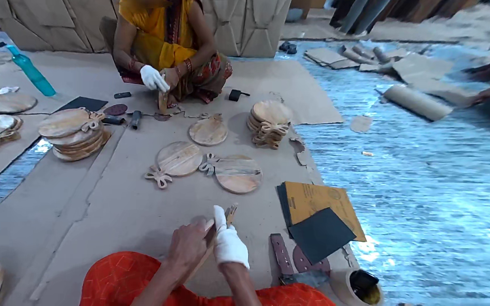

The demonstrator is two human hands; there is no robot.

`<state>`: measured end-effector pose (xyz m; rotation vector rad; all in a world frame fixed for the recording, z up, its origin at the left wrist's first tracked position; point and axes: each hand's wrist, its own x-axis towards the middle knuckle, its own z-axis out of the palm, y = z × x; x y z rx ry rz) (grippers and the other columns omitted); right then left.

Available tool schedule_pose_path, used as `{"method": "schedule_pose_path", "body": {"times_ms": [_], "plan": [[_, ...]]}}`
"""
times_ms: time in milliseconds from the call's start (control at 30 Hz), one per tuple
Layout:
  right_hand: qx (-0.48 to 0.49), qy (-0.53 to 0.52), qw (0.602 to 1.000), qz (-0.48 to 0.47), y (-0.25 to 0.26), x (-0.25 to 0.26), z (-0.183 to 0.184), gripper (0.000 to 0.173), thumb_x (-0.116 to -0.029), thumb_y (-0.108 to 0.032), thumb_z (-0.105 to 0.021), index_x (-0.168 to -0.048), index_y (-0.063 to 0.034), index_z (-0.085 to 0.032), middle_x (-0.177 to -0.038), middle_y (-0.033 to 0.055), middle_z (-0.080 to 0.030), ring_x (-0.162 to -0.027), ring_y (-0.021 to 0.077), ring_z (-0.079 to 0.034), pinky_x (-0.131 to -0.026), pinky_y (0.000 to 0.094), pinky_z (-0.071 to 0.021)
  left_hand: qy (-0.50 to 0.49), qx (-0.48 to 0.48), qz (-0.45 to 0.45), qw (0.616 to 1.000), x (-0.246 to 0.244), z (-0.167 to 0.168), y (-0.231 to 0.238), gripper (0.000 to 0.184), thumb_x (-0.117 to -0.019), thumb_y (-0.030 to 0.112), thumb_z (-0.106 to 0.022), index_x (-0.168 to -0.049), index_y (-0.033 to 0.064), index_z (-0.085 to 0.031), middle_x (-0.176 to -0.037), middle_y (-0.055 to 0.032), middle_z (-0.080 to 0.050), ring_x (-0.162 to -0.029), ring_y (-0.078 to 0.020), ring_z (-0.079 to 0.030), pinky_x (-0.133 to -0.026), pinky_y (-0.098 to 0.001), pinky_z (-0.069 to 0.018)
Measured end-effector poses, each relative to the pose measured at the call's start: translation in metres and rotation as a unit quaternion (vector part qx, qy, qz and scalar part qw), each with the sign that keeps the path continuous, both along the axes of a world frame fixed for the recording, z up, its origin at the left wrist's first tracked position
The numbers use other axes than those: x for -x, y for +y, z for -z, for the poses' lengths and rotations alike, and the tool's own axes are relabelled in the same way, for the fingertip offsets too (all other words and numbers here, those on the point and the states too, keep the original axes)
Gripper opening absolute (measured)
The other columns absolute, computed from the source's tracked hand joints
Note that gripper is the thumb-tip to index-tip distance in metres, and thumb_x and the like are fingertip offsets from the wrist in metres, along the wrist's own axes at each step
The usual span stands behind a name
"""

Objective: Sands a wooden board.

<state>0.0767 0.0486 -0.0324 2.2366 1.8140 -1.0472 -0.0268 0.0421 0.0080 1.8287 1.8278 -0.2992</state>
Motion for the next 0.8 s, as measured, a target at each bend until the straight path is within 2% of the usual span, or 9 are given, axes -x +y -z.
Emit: {"method": "schedule_pose_path", "body": {"times_ms": [100, 233, 267, 333, 433, 567, 600, 733, 800], "plan": [[0.010, 0.028, 0.999, -0.016, 0.029, -0.014, 0.017, 0.068, -0.1069, -0.019, -0.045, -0.161, -0.0499, -0.018, -0.138, 0.0167, -0.062, -0.111, 0.0394, -0.069, -0.086, 0.0625, -0.0556, 0.009, 0.011, 0.000, 1.000, -0.002, -0.004, 0.002, 0.040, -0.1038, 0.024, -0.057, -0.138, 0.0029, -0.055, -0.115, -0.0232, -0.069, -0.114, -0.0405, -0.066, -0.097, -0.0555, -0.0509], [-0.037, -0.004, 0.999, -0.026, -0.010, 0.005, -0.014, 0.059, -0.1050, -0.020, -0.049, -0.159, -0.0365, -0.034, -0.133, 0.0186, -0.063, -0.105, 0.0396, -0.070, -0.079, 0.0590, -0.0580, 0.001, -0.002, -0.009, 1.000, 0.000, -0.006, 0.005, 0.036, -0.1011, 0.016, -0.056, -0.135, 0.0026, -0.058, -0.112, -0.0233, -0.070, -0.112, -0.0414, -0.067, -0.093, -0.0577, -0.0521], [-0.041, -0.006, 0.999, -0.021, -0.018, 0.008, -0.015, 0.059, -0.1049, -0.020, -0.050, -0.159, -0.0377, -0.034, -0.132, 0.0180, -0.064, -0.104, 0.0391, -0.070, -0.078, 0.0586, -0.0581, -0.002, -0.006, -0.007, 1.000, 0.001, -0.003, 0.003, 0.034, -0.1010, 0.015, -0.057, -0.133, 0.0024, -0.059, -0.110, -0.0230, -0.070, -0.110, -0.0414, -0.068, -0.092, -0.0576, -0.0525], [-0.021, 0.011, 1.000, -0.006, -0.005, 0.001, -0.003, 0.062, -0.1051, -0.020, -0.049, -0.159, -0.0432, -0.031, -0.137, 0.0155, -0.063, -0.109, 0.0384, -0.069, -0.083, 0.0602, -0.0571, -0.009, -0.010, -0.005, 1.000, 0.001, 0.001, 0.002, 0.036, -0.0997, 0.015, -0.058, -0.133, 0.0031, -0.059, -0.110, -0.0228, -0.070, -0.110, -0.0414, -0.068, -0.093, -0.0580, -0.0524], [0.015, 0.049, 0.999, 0.009, 0.025, -0.015, 0.016, 0.062, -0.1068, -0.021, -0.045, -0.161, -0.0453, -0.026, -0.139, 0.0148, -0.063, -0.114, 0.0377, -0.068, -0.090, 0.0628, -0.0544, 0.004, 0.007, -0.006, 1.000, -0.006, -0.004, -0.003, 0.041, -0.1042, 0.023, -0.056, -0.141, 0.0041, -0.054, -0.117, -0.0238, -0.069, -0.115, -0.0413, -0.066, -0.098, -0.0573, -0.0506], [-0.043, 0.020, 0.999, -0.006, -0.023, -0.002, -0.014, 0.054, -0.1043, -0.018, -0.053, -0.156, -0.0254, -0.041, -0.132, 0.0218, -0.064, -0.107, 0.0413, -0.069, -0.082, 0.0593, -0.0578, -0.001, -0.005, -0.004, 1.000, -0.007, -0.007, 0.000, 0.038, -0.1015, 0.016, -0.056, -0.137, 0.0034, -0.058, -0.115, -0.0236, -0.070, -0.113, -0.0419, -0.066, -0.095, -0.0580, -0.0512], [-0.045, 0.016, 0.999, -0.007, -0.031, 0.000, -0.012, 0.053, -0.1042, -0.018, -0.054, -0.156, -0.0245, -0.042, -0.132, 0.0218, -0.063, -0.107, 0.0411, -0.070, -0.082, 0.0583, -0.0584, 0.000, -0.004, -0.001, 1.000, -0.005, -0.005, -0.002, 0.036, -0.1013, 0.016, -0.057, -0.135, 0.0032, -0.059, -0.113, -0.0231, -0.070, -0.112, -0.0415, -0.067, -0.095, -0.0573, -0.0515], [0.024, 0.077, 0.997, 0.014, 0.020, -0.020, 0.020, 0.069, -0.1052, -0.018, -0.050, -0.163, -0.0413, -0.021, -0.135, 0.0164, -0.065, -0.114, 0.0384, -0.068, -0.090, 0.0627, -0.0542, 0.014, 0.010, -0.001, 1.000, -0.006, -0.006, -0.002, 0.044, -0.1042, 0.024, -0.057, -0.143, 0.0037, -0.054, -0.117, -0.0227, -0.069, -0.116, -0.0402, -0.065, -0.099, -0.0557, -0.0501], [0.028, 0.090, 0.995, 0.016, 0.020, -0.020, 0.013, 0.072, -0.1045, -0.017, -0.052, -0.163, -0.0427, -0.019, -0.134, 0.0160, -0.066, -0.114, 0.0383, -0.068, -0.090, 0.0623, -0.0548, 0.015, 0.014, -0.005, 1.000, -0.005, -0.010, -0.001, 0.044, -0.1038, 0.023, -0.057, -0.143, 0.0046, -0.053, -0.120, -0.0228, -0.068, -0.118, -0.0403, -0.065, -0.099, -0.0563, -0.0500]]}}
